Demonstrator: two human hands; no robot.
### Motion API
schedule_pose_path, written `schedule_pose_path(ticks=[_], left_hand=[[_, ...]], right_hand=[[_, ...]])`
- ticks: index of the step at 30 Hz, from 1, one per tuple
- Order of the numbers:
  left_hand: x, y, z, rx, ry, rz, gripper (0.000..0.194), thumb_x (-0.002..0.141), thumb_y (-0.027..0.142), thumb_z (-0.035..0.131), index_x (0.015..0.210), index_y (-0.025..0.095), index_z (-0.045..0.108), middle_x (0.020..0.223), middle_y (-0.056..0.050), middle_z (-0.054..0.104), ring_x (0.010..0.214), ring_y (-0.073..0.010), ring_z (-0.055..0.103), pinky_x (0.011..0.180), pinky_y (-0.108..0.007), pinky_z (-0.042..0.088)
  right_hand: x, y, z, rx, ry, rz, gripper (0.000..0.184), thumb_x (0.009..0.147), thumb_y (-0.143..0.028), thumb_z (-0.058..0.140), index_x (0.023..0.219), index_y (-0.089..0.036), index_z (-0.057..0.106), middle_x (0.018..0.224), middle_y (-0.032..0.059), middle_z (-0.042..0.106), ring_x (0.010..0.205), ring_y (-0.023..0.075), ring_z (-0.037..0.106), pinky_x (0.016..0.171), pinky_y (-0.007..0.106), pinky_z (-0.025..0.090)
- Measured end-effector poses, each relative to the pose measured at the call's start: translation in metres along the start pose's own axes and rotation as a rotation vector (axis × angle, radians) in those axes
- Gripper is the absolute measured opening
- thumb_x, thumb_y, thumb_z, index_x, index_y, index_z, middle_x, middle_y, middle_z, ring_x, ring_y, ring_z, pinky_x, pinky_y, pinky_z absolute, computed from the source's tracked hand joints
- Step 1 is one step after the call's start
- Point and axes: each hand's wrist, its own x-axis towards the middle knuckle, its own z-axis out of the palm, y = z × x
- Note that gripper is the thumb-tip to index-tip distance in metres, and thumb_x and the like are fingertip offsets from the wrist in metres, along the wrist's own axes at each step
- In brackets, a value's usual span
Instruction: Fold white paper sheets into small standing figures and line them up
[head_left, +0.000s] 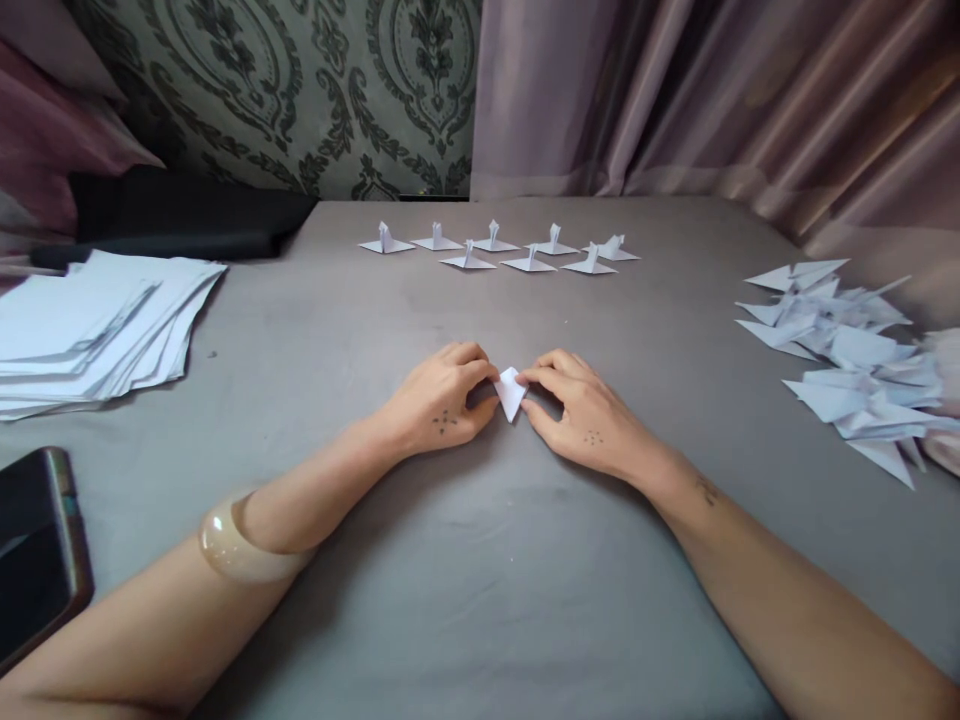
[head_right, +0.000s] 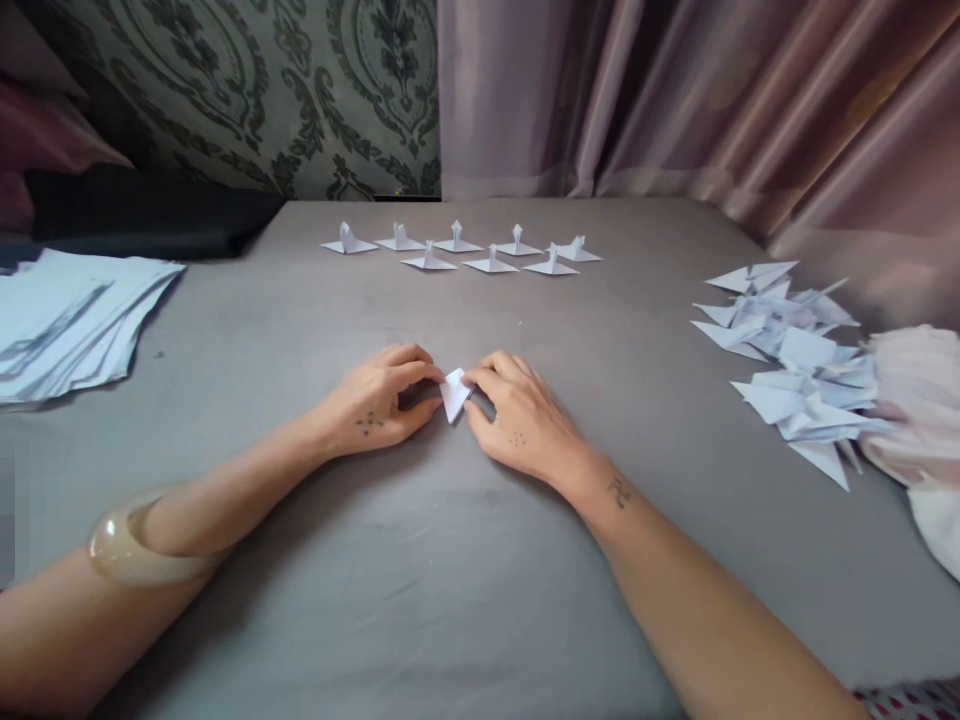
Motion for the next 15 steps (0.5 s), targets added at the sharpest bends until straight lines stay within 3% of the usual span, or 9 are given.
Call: schedule_pose_path(ticks=[10,15], left_hand=[[0.0008,-0.0013,-0.0017,-0.027,-0.005,0.004,0.021,0.082,0.016,0.055,0.098,0.015,0.067,0.095,-0.008,0.064,0.083,-0.0187,0.058,0.072,-0.031,0.049],[0.0007,-0.0013,-0.001,-0.032,0.013,0.008,0.016,0.086,0.021,0.056,0.094,0.017,0.069,0.095,-0.008,0.065,0.084,-0.0187,0.06,0.072,-0.03,0.049]], right_hand=[[0.0016,0.0001,0.0006,0.047,0.044,0.022,0.021,0.095,-0.029,0.048,0.102,-0.023,0.067,0.1,0.0061,0.062,0.094,0.0201,0.058,0.084,0.035,0.047],[0.0002,0.0014,0.0018,0.019,0.05,0.005,0.022,0.094,-0.025,0.047,0.104,-0.023,0.067,0.1,0.0066,0.062,0.093,0.0204,0.058,0.084,0.035,0.048]])
